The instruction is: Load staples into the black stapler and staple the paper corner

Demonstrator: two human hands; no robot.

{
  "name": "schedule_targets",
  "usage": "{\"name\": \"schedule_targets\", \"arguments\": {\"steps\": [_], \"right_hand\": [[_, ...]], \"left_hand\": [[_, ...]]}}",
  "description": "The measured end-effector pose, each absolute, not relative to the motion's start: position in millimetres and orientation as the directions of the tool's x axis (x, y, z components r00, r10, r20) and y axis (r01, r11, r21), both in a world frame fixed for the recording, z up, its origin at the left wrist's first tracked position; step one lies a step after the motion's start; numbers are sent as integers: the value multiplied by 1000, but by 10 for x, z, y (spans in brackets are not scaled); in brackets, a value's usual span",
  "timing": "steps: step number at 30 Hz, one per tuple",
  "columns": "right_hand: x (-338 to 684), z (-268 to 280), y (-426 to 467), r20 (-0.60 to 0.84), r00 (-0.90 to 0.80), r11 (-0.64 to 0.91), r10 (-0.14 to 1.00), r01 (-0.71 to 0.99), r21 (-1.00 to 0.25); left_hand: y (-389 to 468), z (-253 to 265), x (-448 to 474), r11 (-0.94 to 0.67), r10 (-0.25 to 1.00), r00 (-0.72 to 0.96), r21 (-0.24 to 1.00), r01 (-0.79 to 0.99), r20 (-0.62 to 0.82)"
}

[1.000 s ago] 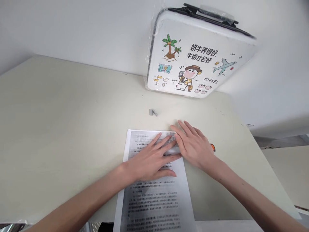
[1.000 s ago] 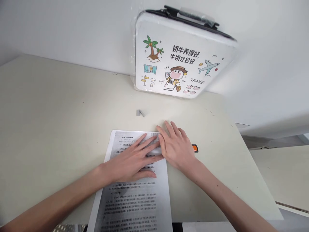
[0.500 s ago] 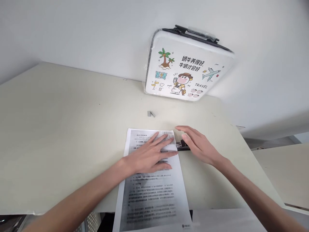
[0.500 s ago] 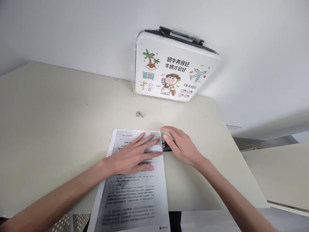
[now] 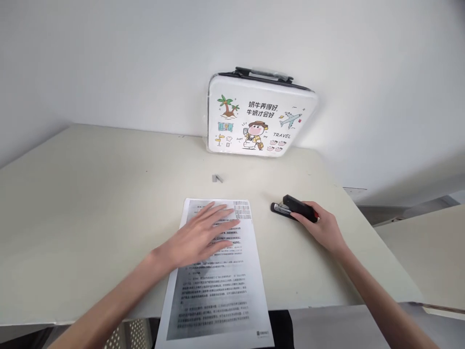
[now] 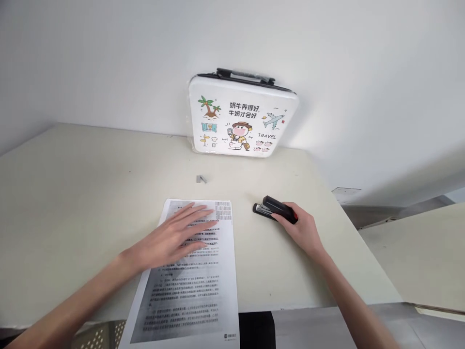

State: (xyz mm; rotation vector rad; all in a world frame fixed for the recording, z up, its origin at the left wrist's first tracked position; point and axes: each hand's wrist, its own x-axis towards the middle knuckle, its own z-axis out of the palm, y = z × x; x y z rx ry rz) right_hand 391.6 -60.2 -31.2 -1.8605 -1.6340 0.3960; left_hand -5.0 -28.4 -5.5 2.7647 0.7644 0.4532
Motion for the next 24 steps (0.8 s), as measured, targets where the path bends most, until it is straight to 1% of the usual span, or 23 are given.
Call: {"name": "schedule_targets", "arguments": {"steps": [3,5,8,11,14,16,21,24], "right_hand": [[3983,-346,-498,152,293,-97,944,686,-721],[4005,-348,-431,130,338,-124,932,633,-764],[4014,-343,-386,116,382,-121,917,543,-831],[4004,-335,-413,141,400,-66,906,462,-884],[3979,-262,-495,159,399,-22,903,412,-911],[3951,-152,-576,165,385,-7,908,408,-913],[3849,216,-818,234,299,73,925,464,-883],[3811,380,-931,270,290,96,918,499,-861]], "left_hand": [[-519,25,-423,-765,638,740,278,581,210],[-689,44,-669,-727,681,715,266,634,157],[-883,-1,-878,-717,685,726,233,657,63],[-940,-77,-781,-740,660,751,188,646,22],[-861,-98,-396,-765,634,773,159,624,12],[-739,-90,-34,-783,612,791,159,602,16],[-282,-178,1075,-812,558,830,223,540,24],[-52,-300,1799,-841,518,847,250,481,114]]}}
